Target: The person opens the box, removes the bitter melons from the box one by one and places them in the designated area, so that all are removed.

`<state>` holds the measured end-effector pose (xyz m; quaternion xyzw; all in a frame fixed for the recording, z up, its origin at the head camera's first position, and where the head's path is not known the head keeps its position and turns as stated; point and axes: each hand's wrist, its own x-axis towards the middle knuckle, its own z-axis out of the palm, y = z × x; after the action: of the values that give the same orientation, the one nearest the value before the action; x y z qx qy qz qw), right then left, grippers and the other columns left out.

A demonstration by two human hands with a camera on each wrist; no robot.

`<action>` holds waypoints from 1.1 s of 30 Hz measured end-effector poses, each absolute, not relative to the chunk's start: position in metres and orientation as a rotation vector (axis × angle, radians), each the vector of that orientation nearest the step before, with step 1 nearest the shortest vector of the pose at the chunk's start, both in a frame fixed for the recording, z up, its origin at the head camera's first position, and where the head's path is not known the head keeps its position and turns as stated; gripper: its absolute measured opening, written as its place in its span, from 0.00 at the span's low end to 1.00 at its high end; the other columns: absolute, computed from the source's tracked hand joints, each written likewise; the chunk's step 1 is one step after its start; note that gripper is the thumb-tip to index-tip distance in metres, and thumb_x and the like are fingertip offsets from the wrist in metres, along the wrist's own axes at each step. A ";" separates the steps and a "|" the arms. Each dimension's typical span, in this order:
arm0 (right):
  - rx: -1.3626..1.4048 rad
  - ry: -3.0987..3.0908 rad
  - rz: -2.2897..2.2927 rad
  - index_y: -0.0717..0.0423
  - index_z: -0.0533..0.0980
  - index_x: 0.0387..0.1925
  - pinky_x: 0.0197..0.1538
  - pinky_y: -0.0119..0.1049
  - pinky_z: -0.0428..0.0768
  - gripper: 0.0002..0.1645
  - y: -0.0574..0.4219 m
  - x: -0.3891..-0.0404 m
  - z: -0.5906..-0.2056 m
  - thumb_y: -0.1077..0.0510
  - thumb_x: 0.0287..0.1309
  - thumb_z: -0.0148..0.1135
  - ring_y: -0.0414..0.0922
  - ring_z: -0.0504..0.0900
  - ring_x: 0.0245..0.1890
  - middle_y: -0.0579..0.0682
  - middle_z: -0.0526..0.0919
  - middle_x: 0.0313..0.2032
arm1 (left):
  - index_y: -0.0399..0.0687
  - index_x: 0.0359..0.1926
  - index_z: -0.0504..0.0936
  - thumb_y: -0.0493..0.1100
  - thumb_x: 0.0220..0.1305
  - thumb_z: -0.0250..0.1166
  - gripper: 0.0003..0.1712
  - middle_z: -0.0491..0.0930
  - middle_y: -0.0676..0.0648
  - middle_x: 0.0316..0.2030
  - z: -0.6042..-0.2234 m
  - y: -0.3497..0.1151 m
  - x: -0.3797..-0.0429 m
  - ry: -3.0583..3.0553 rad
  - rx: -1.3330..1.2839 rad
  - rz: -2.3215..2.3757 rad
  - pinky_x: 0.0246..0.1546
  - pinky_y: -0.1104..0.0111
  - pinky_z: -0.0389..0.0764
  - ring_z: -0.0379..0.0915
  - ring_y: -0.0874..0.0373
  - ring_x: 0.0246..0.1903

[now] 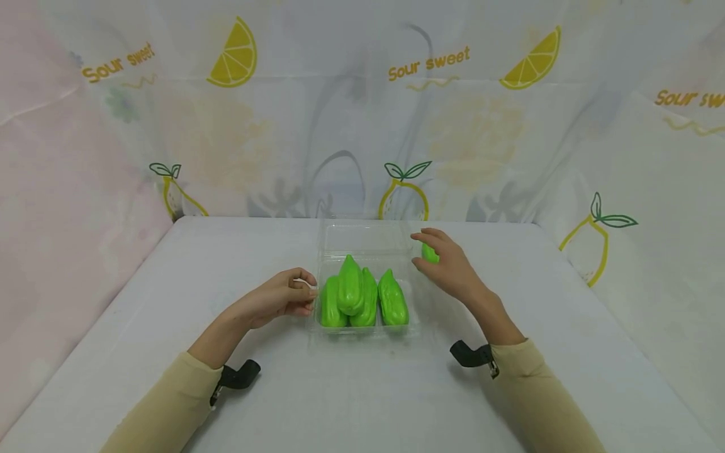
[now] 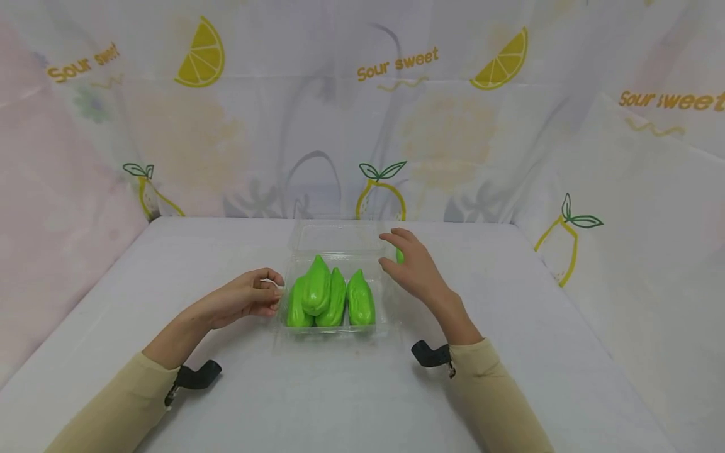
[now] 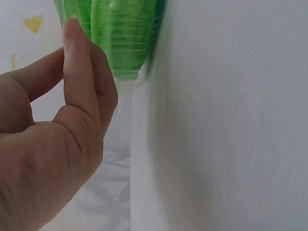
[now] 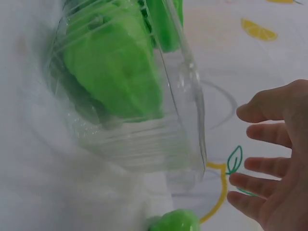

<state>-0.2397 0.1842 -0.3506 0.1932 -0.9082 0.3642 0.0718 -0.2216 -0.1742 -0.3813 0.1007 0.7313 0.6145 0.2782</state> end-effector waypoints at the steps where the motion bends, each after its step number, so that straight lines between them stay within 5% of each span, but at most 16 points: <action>1: 0.594 -2.728 1.094 0.55 0.70 0.67 0.66 0.59 0.72 0.30 0.182 -0.238 -0.350 0.56 0.65 0.61 0.58 0.64 0.72 0.57 0.63 0.72 | 0.34 0.58 0.60 0.39 0.72 0.58 0.22 0.75 0.49 0.31 -0.381 -0.174 -0.222 1.962 0.273 1.647 0.35 0.74 0.85 0.79 0.60 0.30; 20: 0.782 -2.783 0.990 0.42 0.70 0.68 0.65 0.57 0.74 0.31 0.142 -0.209 -0.345 0.48 0.64 0.63 0.53 0.65 0.72 0.48 0.65 0.71 | 0.35 0.59 0.60 0.39 0.73 0.57 0.22 0.75 0.48 0.31 -0.382 -0.172 -0.221 1.972 0.270 1.640 0.35 0.74 0.85 0.78 0.60 0.30; 33: 0.909 -2.783 1.036 0.47 0.69 0.69 0.66 0.55 0.74 0.37 0.115 -0.196 -0.353 0.45 0.60 0.67 0.53 0.67 0.71 0.49 0.64 0.72 | 0.35 0.58 0.61 0.40 0.72 0.58 0.22 0.75 0.48 0.31 -0.383 -0.175 -0.221 1.969 0.281 1.645 0.36 0.73 0.85 0.78 0.59 0.31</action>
<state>-0.1961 0.1147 -0.3527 0.2927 -0.8960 0.3335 0.0182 -0.2214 -0.1754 -0.3827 0.1047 0.7332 0.6123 0.2766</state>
